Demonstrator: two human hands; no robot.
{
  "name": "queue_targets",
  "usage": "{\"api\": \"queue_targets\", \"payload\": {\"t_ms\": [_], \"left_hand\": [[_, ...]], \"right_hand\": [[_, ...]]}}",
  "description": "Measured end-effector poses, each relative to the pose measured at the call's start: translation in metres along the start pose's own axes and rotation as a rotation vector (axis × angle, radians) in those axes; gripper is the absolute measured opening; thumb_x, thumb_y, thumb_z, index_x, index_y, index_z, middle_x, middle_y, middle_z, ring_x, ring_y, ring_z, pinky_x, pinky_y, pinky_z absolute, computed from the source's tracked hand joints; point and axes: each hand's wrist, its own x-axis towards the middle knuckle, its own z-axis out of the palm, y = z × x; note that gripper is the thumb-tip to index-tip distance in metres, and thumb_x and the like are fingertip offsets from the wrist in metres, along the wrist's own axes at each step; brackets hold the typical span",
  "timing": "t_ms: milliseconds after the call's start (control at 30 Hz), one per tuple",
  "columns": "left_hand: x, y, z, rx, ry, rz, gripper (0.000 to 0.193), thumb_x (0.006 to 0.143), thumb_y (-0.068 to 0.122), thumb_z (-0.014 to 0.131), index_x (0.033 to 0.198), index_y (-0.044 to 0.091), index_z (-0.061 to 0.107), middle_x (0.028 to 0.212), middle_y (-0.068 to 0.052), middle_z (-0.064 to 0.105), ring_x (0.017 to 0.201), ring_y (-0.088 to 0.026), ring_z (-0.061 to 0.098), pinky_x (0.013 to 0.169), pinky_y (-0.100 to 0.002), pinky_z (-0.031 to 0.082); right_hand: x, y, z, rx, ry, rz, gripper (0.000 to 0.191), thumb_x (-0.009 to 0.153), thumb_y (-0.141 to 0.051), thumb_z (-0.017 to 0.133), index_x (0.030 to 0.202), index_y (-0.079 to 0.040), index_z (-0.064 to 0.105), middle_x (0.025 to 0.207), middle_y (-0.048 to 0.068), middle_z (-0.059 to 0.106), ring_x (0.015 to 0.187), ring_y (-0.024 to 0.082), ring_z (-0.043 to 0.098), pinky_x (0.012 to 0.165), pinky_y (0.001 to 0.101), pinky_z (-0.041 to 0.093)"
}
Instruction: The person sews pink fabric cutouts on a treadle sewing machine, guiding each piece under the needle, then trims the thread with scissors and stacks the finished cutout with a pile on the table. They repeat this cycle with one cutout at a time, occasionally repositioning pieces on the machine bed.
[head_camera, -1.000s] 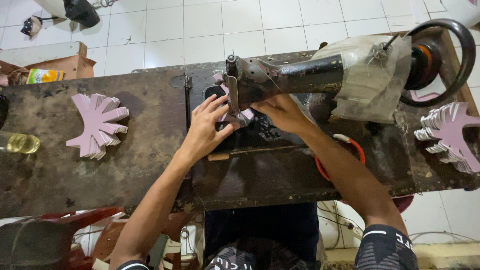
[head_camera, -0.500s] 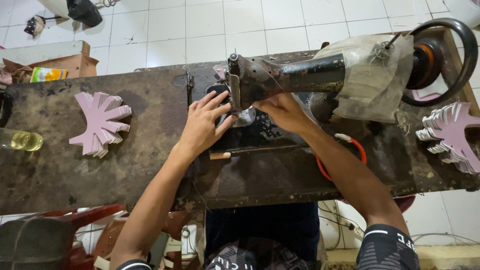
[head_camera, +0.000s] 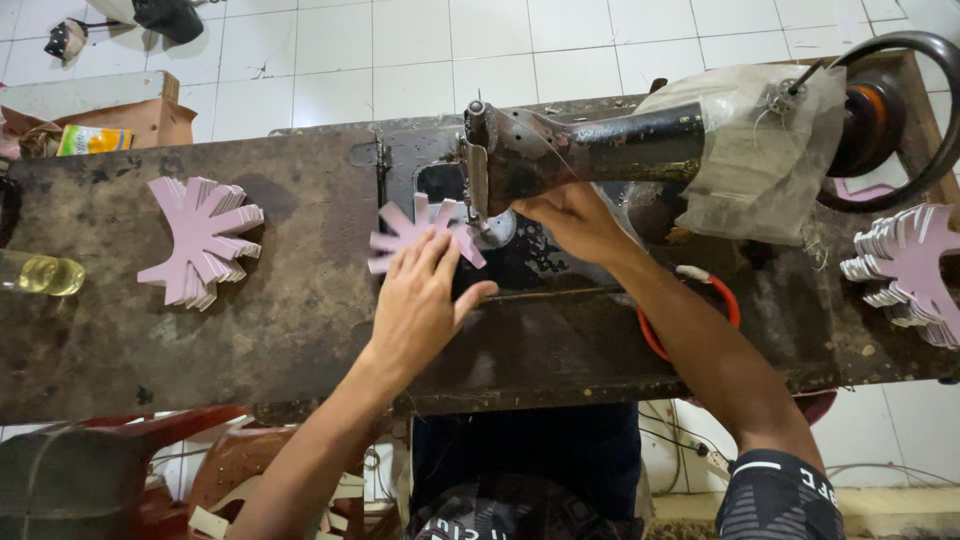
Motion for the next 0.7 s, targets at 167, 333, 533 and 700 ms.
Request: {"api": "queue_targets", "payload": {"t_ms": [167,333,533,700], "left_hand": [[-0.001,0.014,-0.003,-0.080,-0.014,-0.012,0.070,0.089,0.052,0.073,0.119,-0.011,0.065,0.120,-0.022,0.065,0.129,-0.042,0.054,0.110,-0.048,0.040],[0.000,0.020,-0.001,-0.068,0.038,-0.042,0.070,0.088,0.051,0.073,0.117,-0.012,0.065,0.122,-0.026,0.064,0.125,-0.042,0.055,0.108,-0.047,0.041],[-0.002,0.020,-0.002,-0.145,0.020,-0.036,0.059,0.090,0.045,0.074,0.115,-0.009,0.066,0.119,-0.022,0.065,0.121,-0.041,0.056,0.106,-0.047,0.042],[-0.001,0.017,0.001,-0.134,0.040,-0.007,0.053,0.091,0.037,0.074,0.117,-0.008,0.065,0.116,-0.020,0.065,0.124,-0.039,0.056,0.106,-0.047,0.043]], "right_hand": [[-0.001,-0.005,0.003,-0.124,-0.012,0.064,0.020,0.101,-0.008,0.065,0.117,0.003,0.070,0.109,0.005,0.073,0.100,0.010,0.065,0.086,0.0263,0.053],[0.002,-0.013,0.004,-0.203,-0.019,0.136,0.023,0.102,-0.007,0.063,0.121,0.005,0.067,0.109,0.013,0.066,0.097,0.016,0.058,0.089,0.0327,0.047],[0.003,-0.006,0.000,-0.089,-0.031,0.006,0.024,0.101,-0.004,0.062,0.124,0.004,0.066,0.117,0.005,0.072,0.108,0.011,0.065,0.094,0.0298,0.054],[0.003,0.004,0.000,0.051,-0.023,-0.033,0.035,0.098,-0.003,0.062,0.132,0.000,0.056,0.122,0.003,0.068,0.113,0.011,0.063,0.102,0.0301,0.052]]}}
